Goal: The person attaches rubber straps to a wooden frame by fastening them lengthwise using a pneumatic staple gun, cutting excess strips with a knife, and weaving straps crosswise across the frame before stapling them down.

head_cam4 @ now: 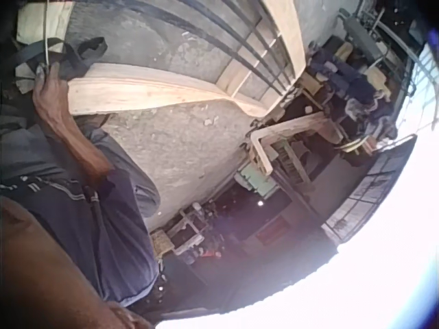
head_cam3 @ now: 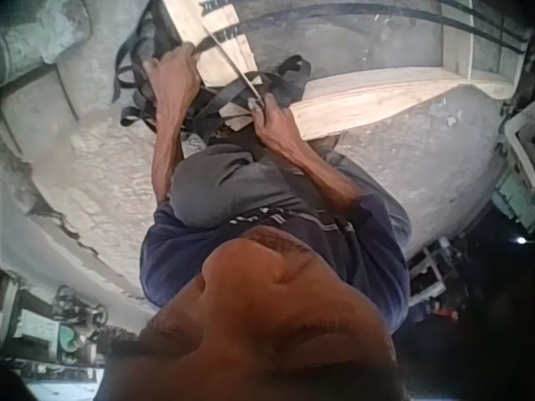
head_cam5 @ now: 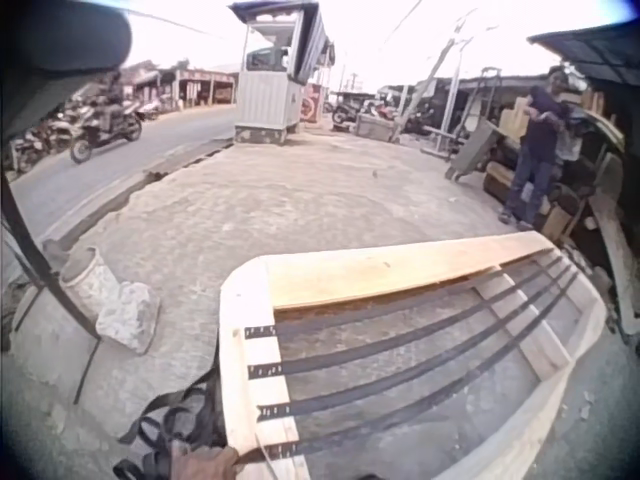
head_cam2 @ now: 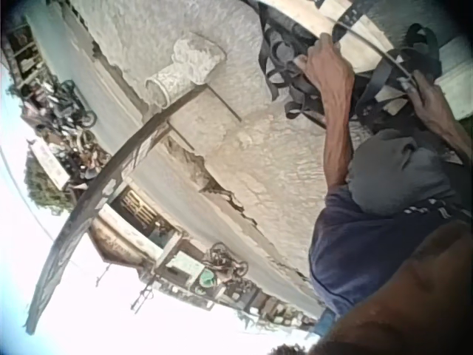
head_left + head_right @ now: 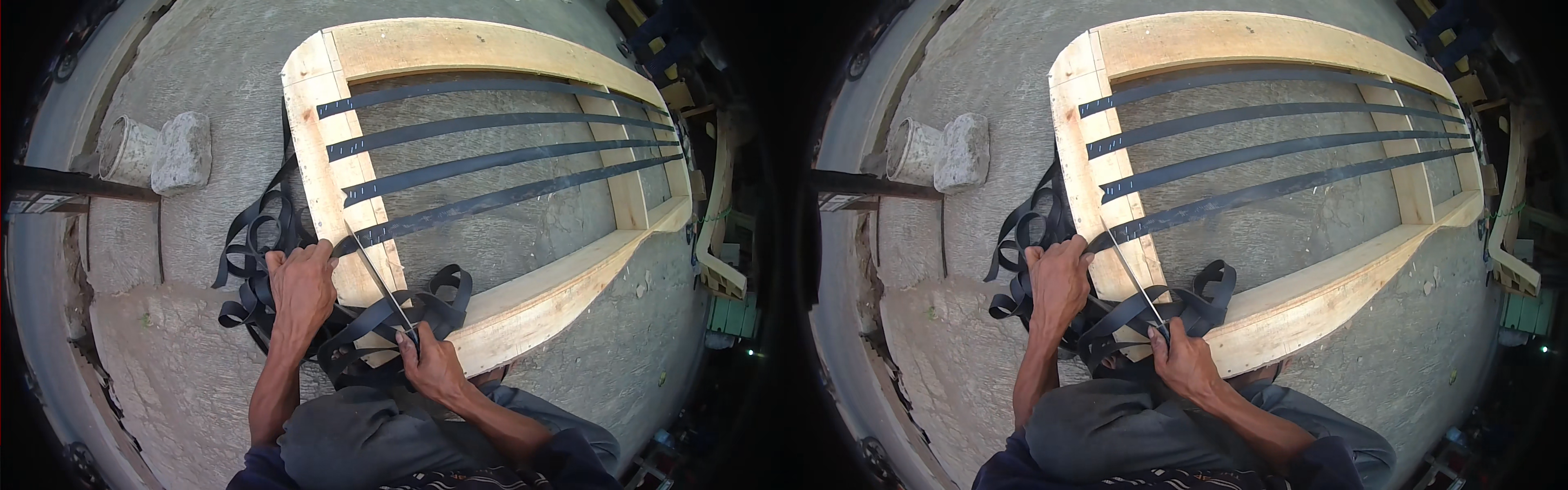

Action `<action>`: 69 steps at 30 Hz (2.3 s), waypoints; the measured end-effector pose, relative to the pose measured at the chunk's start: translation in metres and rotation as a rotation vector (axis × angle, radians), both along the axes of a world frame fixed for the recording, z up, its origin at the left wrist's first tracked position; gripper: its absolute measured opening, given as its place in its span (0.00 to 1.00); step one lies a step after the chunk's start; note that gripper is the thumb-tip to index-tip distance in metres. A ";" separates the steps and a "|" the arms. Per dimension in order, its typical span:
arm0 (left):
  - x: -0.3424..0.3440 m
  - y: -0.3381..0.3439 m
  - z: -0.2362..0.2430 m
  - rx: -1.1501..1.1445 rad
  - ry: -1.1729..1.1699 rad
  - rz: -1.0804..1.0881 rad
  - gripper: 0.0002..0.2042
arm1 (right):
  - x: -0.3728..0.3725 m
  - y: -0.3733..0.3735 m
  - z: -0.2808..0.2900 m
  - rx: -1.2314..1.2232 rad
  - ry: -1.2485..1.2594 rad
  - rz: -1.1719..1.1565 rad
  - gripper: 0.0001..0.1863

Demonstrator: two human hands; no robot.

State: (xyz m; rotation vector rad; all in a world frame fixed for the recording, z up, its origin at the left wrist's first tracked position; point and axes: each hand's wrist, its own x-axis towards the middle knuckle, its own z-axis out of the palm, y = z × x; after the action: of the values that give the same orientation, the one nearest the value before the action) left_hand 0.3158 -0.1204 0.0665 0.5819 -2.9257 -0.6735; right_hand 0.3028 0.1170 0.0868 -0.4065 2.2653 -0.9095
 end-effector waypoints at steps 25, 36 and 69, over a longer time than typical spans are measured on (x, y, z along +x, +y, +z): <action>0.015 0.020 0.004 0.042 0.065 0.007 0.06 | -0.033 -0.004 0.002 0.015 -0.005 0.122 0.17; 0.031 0.025 -0.011 0.138 0.052 0.153 0.07 | -0.025 -0.013 -0.015 -0.028 0.104 0.156 0.16; -0.001 -0.026 0.007 0.346 0.434 0.317 0.18 | -0.142 0.089 0.086 0.228 0.263 0.336 0.24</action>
State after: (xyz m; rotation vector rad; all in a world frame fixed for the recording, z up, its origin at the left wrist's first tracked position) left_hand 0.3144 -0.1462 0.0733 0.7900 -2.2689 -1.1069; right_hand 0.1612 0.2060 0.1725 -0.8113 2.4014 -0.4418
